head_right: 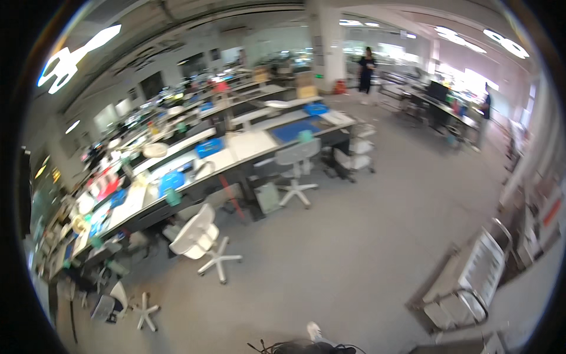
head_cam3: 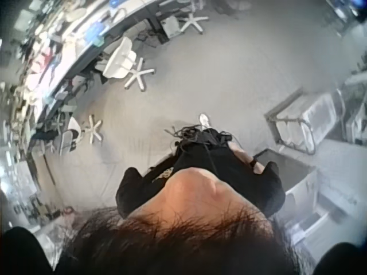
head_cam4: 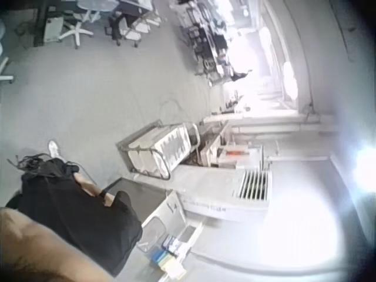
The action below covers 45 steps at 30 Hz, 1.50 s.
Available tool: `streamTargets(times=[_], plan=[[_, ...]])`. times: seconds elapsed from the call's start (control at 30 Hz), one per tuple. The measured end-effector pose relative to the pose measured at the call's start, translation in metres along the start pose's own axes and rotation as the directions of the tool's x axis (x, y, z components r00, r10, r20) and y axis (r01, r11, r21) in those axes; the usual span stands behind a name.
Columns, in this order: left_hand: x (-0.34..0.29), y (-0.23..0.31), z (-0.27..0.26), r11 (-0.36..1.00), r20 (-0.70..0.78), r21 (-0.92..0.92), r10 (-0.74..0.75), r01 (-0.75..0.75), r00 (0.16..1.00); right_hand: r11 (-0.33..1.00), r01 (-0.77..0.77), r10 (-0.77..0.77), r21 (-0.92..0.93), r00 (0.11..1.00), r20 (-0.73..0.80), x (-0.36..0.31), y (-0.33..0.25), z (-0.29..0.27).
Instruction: Organizing, measuring, cleaning, and delivering dental models and components in a laboratory.
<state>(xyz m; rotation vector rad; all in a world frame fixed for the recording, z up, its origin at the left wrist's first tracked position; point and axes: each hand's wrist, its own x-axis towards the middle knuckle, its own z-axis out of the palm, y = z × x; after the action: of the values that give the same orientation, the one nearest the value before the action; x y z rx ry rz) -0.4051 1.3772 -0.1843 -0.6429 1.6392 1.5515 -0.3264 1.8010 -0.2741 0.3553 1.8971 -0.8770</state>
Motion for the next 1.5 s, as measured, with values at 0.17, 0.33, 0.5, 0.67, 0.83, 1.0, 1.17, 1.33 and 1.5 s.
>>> streamTargets(times=[0.17, 0.33, 0.5, 0.67, 0.83, 1.0, 1.17, 1.33, 1.5], plan=[[-0.003, -0.009, -0.028, 0.99, -0.093, -0.14, -0.022, 0.009, 0.995, 0.964, -0.06, 0.079, -0.258, 0.995, 0.062, 0.092, -0.01, -0.077], [-0.014, -0.051, -0.042, 0.925, -0.2, -0.376, -0.139, 0.055, 0.97, 0.807, 0.326, -0.306, -0.493, 0.944, 0.123, 0.065, -0.208, -0.131], [0.004, -0.085, -0.057, 0.793, -0.277, -0.61, -0.219, 0.006, 0.936, 0.56, 0.462, -0.267, -0.688, 0.886, 0.379, 0.133, -0.34, -0.126], [0.061, -0.123, -0.119, 0.717, -0.436, -0.689, -0.296, -0.103, 0.85, 0.453, 0.506, -0.174, -0.734, 0.857, 0.484, 0.173, -0.474, -0.067], [0.116, -0.134, -0.242, 0.85, -0.645, -0.527, -0.404, 0.005, 0.649, 0.333, 0.504, -0.249, -0.797, 0.862, 0.441, 0.223, -0.62, 0.011], [-0.051, -0.015, -0.479, 0.993, -0.875, 0.073, 0.018, 0.094, 0.484, 0.385, 0.521, -0.661, -0.762, 0.732, 0.166, 0.273, -0.796, 0.05], [-0.129, 0.058, -0.653, 0.951, -0.888, 0.287, 0.219, 0.115, 0.404, 0.789, 0.569, -0.509, 0.23, 0.816, -0.274, 0.336, -0.987, 0.03], [-0.125, 0.098, -0.742, 0.894, -0.901, 0.363, 0.266, 0.261, 0.342, 0.943, 0.333, -0.234, 0.003, 0.666, -0.708, 0.322, -1.009, 0.09], [-0.074, 0.079, -0.774, 0.982, -0.69, 0.19, 0.12, 0.018, 0.713, 0.776, 0.63, -0.354, -0.039, 0.384, -0.853, 0.373, -0.982, 0.116]])
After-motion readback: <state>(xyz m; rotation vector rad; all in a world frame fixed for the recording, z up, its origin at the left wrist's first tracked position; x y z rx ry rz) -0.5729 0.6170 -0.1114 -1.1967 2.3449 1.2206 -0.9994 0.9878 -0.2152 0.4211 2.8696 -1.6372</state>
